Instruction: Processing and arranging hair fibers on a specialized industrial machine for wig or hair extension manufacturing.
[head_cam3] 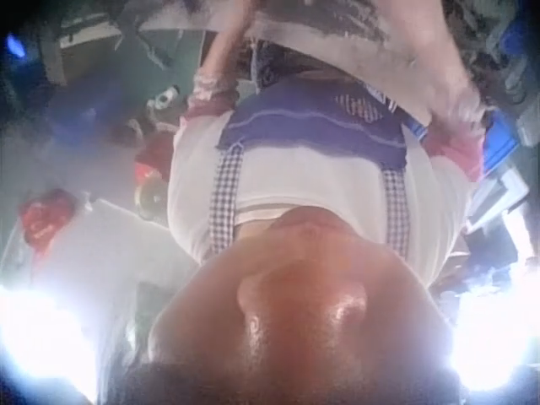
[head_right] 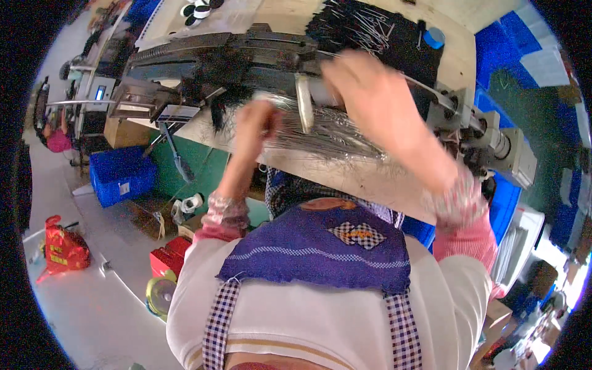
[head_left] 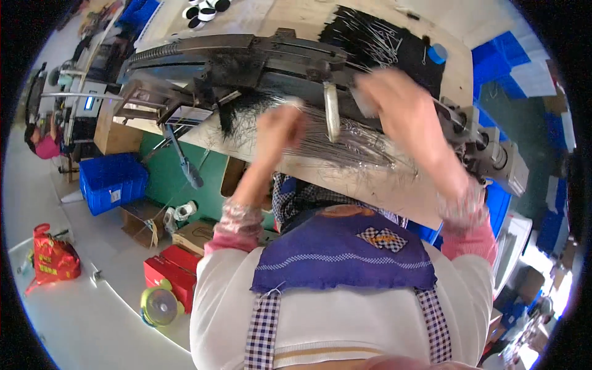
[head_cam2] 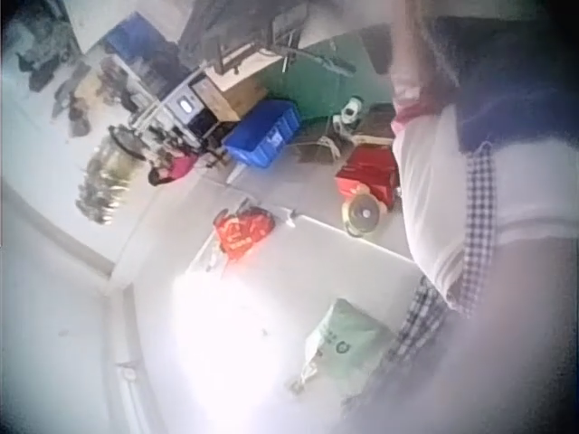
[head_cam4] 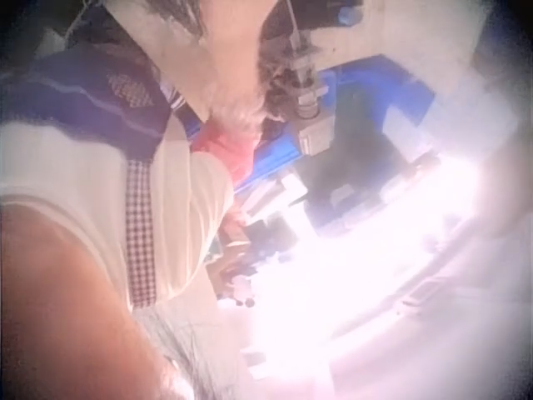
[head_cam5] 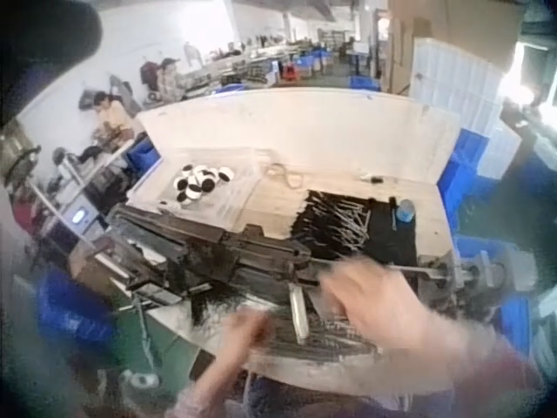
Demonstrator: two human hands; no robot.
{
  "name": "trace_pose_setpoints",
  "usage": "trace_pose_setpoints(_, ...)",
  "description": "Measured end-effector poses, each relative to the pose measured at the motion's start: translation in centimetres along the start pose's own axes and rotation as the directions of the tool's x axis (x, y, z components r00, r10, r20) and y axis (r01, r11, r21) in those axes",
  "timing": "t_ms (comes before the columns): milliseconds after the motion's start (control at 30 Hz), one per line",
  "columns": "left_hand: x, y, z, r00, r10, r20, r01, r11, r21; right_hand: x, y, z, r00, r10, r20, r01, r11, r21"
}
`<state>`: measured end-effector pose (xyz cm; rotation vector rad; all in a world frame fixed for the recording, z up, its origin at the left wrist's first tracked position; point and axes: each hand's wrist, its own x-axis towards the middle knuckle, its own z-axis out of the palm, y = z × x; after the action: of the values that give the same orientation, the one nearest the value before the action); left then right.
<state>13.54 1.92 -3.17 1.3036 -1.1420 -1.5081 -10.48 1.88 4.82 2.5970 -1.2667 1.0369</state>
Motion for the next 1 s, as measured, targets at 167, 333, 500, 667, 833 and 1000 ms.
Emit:
trace_pose_setpoints(167,1.2,-1.1,-8.8,0.898,-0.046,-0.437,-0.061,0.972,-0.229,-5.0,1.9,3.4,0.816,0.525,0.242,-0.466,0.845,-0.262)
trace_pose_setpoints(333,2.5,-1.7,-7.7,0.929,-0.003,-0.37,-0.138,0.926,-0.352,-6.4,6.7,6.0,0.809,0.568,0.152,-0.524,0.813,-0.253)
trace_pose_setpoints(500,0.4,-1.0,-0.9,0.856,0.202,-0.476,-0.389,0.857,-0.337,-7.5,1.7,-1.3,0.792,0.524,0.314,-0.54,0.841,-0.043)
trace_pose_setpoints(667,-0.5,5.6,10.4,0.865,0.172,0.471,-0.012,0.946,-0.324,-7.1,-0.1,-7.1,0.795,0.539,0.279,-0.582,0.807,0.099)
trace_pose_setpoints(833,3.2,3.7,14.8,0.736,-0.132,0.664,0.448,0.83,-0.332,-8.5,-0.5,-10.4,0.684,0.633,0.364,-0.665,0.745,-0.045)
trace_pose_setpoints(1000,2.3,3.0,14.4,0.947,-0.028,0.319,0.169,0.89,-0.424,-5.5,1.0,-10.5,0.822,0.568,0.036,-0.566,0.823,-0.051)
